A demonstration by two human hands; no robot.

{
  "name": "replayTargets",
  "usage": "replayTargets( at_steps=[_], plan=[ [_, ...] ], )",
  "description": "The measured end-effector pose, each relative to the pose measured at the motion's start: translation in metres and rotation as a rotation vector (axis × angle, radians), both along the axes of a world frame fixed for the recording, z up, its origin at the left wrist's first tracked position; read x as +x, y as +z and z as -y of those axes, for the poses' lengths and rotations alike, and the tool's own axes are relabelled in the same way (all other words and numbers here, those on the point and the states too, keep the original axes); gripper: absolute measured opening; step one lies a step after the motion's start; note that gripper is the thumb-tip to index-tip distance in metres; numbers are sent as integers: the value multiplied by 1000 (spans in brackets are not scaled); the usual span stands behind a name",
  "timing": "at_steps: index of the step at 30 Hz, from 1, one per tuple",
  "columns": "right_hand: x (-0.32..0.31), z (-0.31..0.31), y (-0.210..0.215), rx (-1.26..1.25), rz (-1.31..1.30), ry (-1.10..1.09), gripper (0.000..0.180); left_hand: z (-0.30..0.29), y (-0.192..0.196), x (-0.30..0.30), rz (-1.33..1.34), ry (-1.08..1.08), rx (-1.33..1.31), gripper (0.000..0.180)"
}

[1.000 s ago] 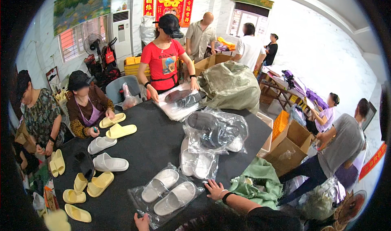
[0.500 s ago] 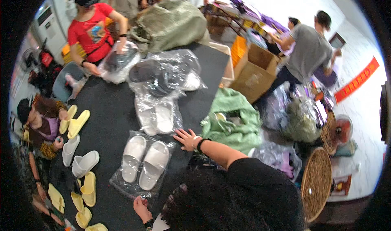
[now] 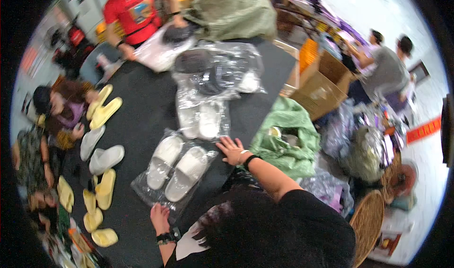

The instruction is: The recorder is placing various types and colors of slippers and sandals into clear plastic bags and then into a larger green bag for bulk transport in a factory setting.

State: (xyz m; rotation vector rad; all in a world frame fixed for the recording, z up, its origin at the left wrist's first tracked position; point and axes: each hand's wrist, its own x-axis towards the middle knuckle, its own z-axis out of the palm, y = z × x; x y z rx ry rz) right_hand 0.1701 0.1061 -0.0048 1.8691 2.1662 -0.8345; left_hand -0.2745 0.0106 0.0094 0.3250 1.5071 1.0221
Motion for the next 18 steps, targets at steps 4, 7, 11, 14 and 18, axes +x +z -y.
replayTargets(
  at_steps=[4, 7, 11, 14, 18],
  plan=[
    [5, -1, -2, -56, 49, 21, 81, -8, 1, 15, -40, 59, 25, 23],
    [8, -4, -11, -58, 85, 42, 79, -3, -7, 12, -45, 118, 40, 18],
    [4, -5, -18, -60, 74, 79, 80, 5, -4, 12, -83, 166, 9, 16],
    [8, -5, -20, -40, 57, 68, 80, 6, -4, 14, -111, 172, 5, 15],
    [12, -2, -29, 51, 18, 63, 84, 8, 2, 14, -114, 212, 38, 13]
  ],
)
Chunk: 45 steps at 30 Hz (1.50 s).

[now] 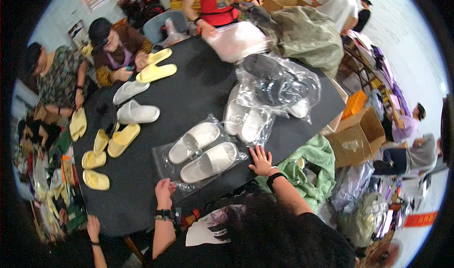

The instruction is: The recorder is placing various types and colors of slippers and sandals into clear plastic bags and then into a larger green bag for bulk transport in a factory setting.

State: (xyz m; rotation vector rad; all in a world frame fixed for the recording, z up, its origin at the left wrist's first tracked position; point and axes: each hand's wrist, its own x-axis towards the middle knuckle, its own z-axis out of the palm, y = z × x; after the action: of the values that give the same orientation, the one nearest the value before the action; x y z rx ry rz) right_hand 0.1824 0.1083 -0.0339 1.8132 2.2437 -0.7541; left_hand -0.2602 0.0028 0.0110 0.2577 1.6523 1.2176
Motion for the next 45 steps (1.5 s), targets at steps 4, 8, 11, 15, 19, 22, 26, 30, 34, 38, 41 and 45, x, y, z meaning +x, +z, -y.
replayTargets(
  at_steps=[4, 8, 11, 15, 19, 22, 26, 30, 34, 38, 41, 45],
  plan=[
    [0, -1, 3, -50, 38, -21, 85, 2, 5, 7, -21, -9, 19, 13],
    [0, -7, 8, -54, -35, -23, 82, 6, 1, 5, -16, 9, 47, 15],
    [1, -10, 12, 43, -137, -49, 59, 10, 3, 2, -48, 17, 46, 16],
    [-5, -14, 29, 375, -512, -143, 23, 22, 12, 8, -53, 21, 38, 17],
    [-21, -32, 42, 267, -581, -137, 22, 33, 25, 17, -57, 57, 26, 16],
    [-25, -49, 35, 164, -388, -91, 30, 34, 35, 20, -147, 77, 74, 15],
    [-29, -58, 41, -258, -451, -80, 51, 33, 52, 27, -197, 157, 78, 15],
    [-21, -60, 14, -380, -694, -13, 46, 31, 68, 32, -272, 162, 93, 14],
    [-8, -59, 10, -495, -692, 64, 51, 36, 83, 39, -341, 187, -17, 13],
    [-11, -71, 6, -556, -449, 204, 53, 55, 68, 51, -260, 146, -170, 13],
    [-2, -80, -17, -619, -450, 201, 54, 45, 57, 64, -202, 187, -201, 17],
    [15, -88, -81, -1013, -621, -258, 62, 37, 42, 75, -207, 385, -36, 33]
  ],
)
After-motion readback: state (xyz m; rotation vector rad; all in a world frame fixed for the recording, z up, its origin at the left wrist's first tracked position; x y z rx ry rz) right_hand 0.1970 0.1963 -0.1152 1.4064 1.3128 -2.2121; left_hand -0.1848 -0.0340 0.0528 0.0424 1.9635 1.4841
